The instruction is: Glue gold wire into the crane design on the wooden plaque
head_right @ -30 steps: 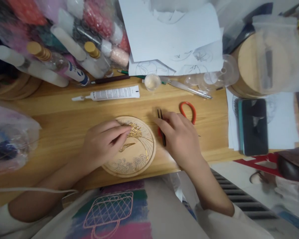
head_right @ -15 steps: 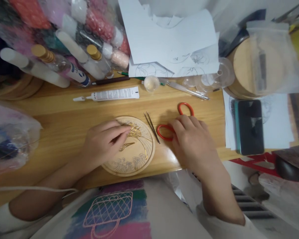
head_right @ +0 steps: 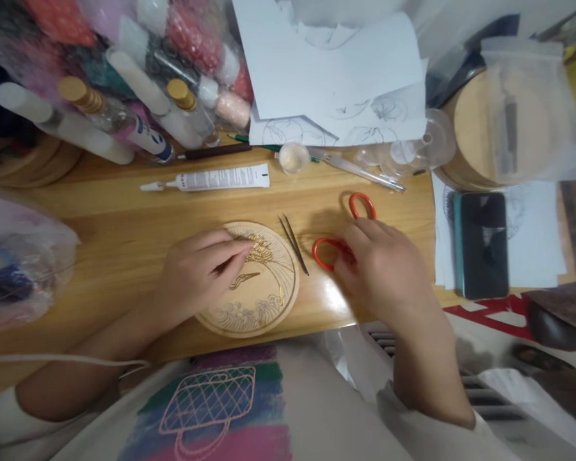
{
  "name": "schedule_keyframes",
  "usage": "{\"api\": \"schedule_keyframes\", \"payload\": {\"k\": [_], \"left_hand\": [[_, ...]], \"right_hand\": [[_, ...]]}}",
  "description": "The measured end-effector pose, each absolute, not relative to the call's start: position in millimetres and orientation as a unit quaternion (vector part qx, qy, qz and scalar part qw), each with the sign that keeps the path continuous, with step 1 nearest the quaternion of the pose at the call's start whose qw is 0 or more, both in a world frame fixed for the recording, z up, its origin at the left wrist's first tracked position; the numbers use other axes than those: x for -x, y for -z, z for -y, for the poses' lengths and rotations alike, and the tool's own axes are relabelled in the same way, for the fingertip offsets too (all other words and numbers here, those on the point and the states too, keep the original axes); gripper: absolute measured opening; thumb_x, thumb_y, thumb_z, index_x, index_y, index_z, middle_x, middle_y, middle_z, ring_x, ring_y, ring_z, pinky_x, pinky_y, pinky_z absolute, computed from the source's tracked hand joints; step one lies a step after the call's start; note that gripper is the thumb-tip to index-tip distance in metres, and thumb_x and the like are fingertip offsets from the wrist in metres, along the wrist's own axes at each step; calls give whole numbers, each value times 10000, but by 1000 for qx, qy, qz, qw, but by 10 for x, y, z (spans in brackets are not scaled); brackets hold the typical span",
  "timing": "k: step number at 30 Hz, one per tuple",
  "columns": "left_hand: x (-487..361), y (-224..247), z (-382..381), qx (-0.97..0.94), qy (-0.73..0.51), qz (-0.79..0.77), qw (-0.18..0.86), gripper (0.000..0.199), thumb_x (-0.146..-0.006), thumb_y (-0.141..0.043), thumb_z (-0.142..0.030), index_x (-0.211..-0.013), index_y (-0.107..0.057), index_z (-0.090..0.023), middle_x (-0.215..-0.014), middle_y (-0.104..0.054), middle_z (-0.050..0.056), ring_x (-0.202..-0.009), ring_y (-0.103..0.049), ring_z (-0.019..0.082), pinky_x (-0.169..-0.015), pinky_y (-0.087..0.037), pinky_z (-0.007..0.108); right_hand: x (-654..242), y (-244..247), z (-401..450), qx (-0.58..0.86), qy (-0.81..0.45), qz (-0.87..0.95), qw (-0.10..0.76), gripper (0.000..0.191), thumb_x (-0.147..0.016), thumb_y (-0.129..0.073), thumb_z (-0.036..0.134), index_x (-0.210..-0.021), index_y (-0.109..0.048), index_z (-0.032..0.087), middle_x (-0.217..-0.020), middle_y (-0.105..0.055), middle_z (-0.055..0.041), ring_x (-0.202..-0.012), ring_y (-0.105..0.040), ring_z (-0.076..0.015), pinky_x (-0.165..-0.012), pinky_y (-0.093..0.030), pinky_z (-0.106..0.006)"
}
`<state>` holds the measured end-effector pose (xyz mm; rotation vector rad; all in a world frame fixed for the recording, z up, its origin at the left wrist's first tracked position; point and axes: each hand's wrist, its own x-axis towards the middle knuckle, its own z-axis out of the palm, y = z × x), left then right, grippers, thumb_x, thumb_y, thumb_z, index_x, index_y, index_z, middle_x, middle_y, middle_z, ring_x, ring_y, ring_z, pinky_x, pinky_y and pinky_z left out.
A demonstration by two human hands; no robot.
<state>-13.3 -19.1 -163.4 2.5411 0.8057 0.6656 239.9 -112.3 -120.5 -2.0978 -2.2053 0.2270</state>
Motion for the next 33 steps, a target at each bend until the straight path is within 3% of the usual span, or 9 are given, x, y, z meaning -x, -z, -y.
{"api": "schedule_keyframes", "payload": {"k": [2, 5, 8, 12, 18, 25, 33], "left_hand": [[134, 1631, 191, -908, -234, -288, 195, 157, -952, -578, -141, -921, -731, -158, -787, -715, 9, -701, -645, 114, -623, -488, 235], [134, 1628, 190, -908, -234, -288, 196, 163, -955, -573, -144, -919, -731, -157, -794, -715, 11, -705, -644, 114, -614, -481, 232], [138, 1629, 191, -908, -230, -287, 202, 165, -958, -570, -149, -929, -732, -156, -799, -717, 13, -698, -639, 111, -613, -479, 231], [142, 1635, 191, -907, -226, -290, 206, 174, -964, -563, -158, -916, -729, -162, -795, -710, 13, -704, -637, 116, -622, -483, 239], [130, 1643, 191, -905, -232, -290, 210, 160, -958, -568, -144, -922, -723, -167, -800, -707, 12, -714, -639, 116, -632, -485, 239], [136, 1644, 198, -907, -233, -287, 200, 165, -961, -565, -145, -922, -724, -165, -783, -699, 3, -697, -626, 108, -631, -481, 230], [131, 1637, 186, -907, -235, -286, 199, 161, -955, -572, -141, -918, -729, -153, -788, -709, 14, -703, -632, 115, -635, -483, 232]], "right_hand": [[-2404, 1154, 1120, 686, -90, 714, 102, 83, -880, -556, 242, -809, -581, 207, -738, -616, -43, -666, -598, -206, -581, -451, -331], [-2434, 1098, 1104, 673, -97, 712, 177, 62, -897, -570, 278, -874, -596, 226, -960, -639, -88, -882, -660, -246, -749, -540, -398], [-2477, 1097, 1082, 679, -99, 706, 174, 104, -909, -556, 295, -842, -600, 228, -1160, -578, -146, -1095, -638, -310, -895, -544, -495], [-2497, 1185, 1061, 694, -144, 688, 158, 176, -907, -586, 344, -777, -614, 229, -1140, -584, -138, -1166, -611, -343, -934, -540, -545], [-2495, 1326, 1035, 717, -137, 670, 136, 191, -856, -657, 394, -784, -637, 218, -1209, -548, -148, -1191, -561, -353, -944, -526, -546], [-2546, 1369, 985, 761, -131, 628, 93, 476, -789, -698, 467, -1167, -576, 206, -1014, -601, -115, -1036, -579, -323, -904, -515, -530], [-2459, 1355, 893, 773, -90, 620, 99, 444, -810, -631, 383, -1189, -570, 159, -1120, -638, -185, -1065, -605, -358, -906, -519, -534]]}}
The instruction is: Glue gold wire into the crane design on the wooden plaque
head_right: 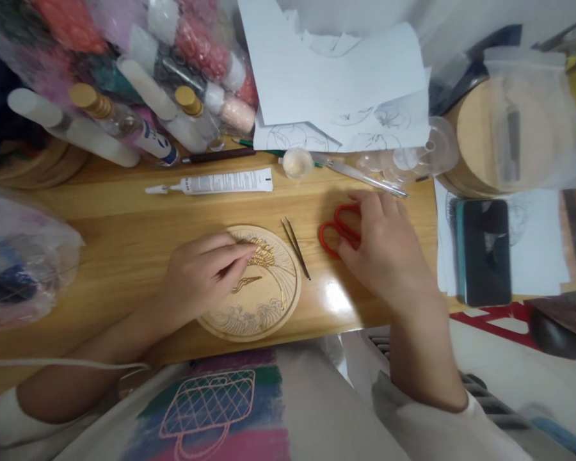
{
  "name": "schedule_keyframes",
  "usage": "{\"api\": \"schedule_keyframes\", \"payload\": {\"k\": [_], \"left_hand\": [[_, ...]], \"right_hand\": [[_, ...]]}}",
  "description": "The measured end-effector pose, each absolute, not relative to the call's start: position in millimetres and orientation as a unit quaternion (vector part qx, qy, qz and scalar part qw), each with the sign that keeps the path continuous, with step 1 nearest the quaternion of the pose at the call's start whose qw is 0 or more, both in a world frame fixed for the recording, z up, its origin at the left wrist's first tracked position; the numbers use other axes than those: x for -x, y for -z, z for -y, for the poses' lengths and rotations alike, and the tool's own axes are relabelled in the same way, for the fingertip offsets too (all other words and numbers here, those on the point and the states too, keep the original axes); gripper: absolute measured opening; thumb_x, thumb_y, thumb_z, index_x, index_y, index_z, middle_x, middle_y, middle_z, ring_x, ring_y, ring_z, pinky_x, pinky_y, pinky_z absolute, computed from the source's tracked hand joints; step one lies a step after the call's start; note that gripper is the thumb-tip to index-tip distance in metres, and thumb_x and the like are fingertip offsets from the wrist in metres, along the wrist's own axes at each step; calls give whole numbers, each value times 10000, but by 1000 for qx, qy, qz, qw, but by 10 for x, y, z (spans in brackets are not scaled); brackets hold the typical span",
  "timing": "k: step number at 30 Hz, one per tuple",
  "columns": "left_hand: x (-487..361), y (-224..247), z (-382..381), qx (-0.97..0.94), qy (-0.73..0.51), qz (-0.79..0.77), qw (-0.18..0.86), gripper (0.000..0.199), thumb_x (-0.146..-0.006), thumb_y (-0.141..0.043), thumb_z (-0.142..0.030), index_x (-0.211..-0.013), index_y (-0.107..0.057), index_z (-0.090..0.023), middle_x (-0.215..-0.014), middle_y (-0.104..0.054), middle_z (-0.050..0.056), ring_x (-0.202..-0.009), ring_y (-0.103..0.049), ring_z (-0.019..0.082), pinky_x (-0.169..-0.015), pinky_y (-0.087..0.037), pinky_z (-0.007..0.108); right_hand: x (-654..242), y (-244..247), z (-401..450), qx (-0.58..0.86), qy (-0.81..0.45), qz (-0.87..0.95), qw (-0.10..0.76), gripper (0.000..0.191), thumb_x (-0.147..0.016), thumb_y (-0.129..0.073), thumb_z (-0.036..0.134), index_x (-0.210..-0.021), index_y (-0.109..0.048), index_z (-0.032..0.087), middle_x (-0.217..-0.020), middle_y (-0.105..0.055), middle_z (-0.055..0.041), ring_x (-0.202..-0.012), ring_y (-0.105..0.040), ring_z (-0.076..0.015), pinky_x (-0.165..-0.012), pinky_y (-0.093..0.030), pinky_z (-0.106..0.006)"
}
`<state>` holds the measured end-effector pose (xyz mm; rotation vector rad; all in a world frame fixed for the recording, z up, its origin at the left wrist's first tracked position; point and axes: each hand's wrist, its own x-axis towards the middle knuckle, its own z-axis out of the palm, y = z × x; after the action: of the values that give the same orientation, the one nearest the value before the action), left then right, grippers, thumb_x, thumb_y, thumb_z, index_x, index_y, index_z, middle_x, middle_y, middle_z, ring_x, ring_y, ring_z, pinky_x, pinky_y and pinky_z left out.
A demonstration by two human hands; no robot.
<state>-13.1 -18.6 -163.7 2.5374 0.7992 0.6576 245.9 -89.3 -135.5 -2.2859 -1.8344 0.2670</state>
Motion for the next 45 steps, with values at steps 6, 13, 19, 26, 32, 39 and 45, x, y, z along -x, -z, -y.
{"api": "schedule_keyframes", "payload": {"k": [6, 13, 19, 26, 32, 39, 45], "left_hand": [[144, 1634, 193, -906, -226, -291, 206, 166, -967, -557, -156, -927, -718, -172, -802, -711, 10, -719, -641, 112, -651, -500, 232], [138, 1633, 192, -906, -231, -289, 206, 146, -951, -579, -137, -927, -720, -164, -791, -708, 11, -698, -636, 111, -625, -488, 231], [147, 1638, 192, -906, -235, -287, 203, 141, -957, -579, -155, -932, -718, -166, -787, -704, 8, -707, -644, 115, -633, -499, 234], [140, 1640, 191, -905, -230, -288, 215, 151, -958, -568, -148, -935, -716, -170, -816, -721, 13, -733, -667, 119, -652, -524, 239], [132, 1635, 186, -906, -237, -285, 204, 145, -952, -580, -145, -925, -722, -156, -800, -720, 17, -720, -669, 121, -627, -512, 236], [140, 1651, 192, -904, -234, -290, 208, 152, -958, -576, -152, -916, -721, -164, -799, -715, 14, -719, -654, 113, -643, -505, 227], [122, 1649, 190, -904, -250, -282, 203, 165, -954, -574, -144, -900, -730, -138, -758, -693, 24, -690, -643, 127, -623, -504, 242]], "right_hand": [[-2413, 1253, 879, 798, -89, 595, -19, 304, -747, -631, 247, -1026, -646, 127, -1011, -675, -204, -951, -639, -354, -818, -527, -468], [-2351, 1187, 790, 802, -144, 577, -58, 155, -814, -633, 354, -818, -608, 202, -800, -683, -97, -682, -583, -237, -600, -389, -336], [-2413, 1280, 875, 781, -35, 623, -2, 299, -799, -644, 336, -1028, -623, 144, -1120, -609, -243, -1059, -586, -390, -879, -508, -519], [-2574, 1299, 866, 770, -86, 632, 4, 319, -768, -615, 310, -1056, -592, 174, -1016, -660, -177, -954, -610, -343, -842, -520, -487], [-2517, 1207, 769, 796, -108, 595, -32, 242, -741, -682, 304, -930, -597, 180, -1005, -679, -169, -931, -618, -320, -811, -511, -426], [-2422, 1140, 784, 809, -108, 577, -38, 174, -755, -705, 253, -903, -651, 177, -996, -693, -150, -868, -637, -297, -747, -501, -400], [-2482, 1203, 847, 799, -116, 589, 20, 188, -737, -732, 343, -819, -658, 191, -955, -678, -121, -863, -635, -272, -724, -489, -380]]}}
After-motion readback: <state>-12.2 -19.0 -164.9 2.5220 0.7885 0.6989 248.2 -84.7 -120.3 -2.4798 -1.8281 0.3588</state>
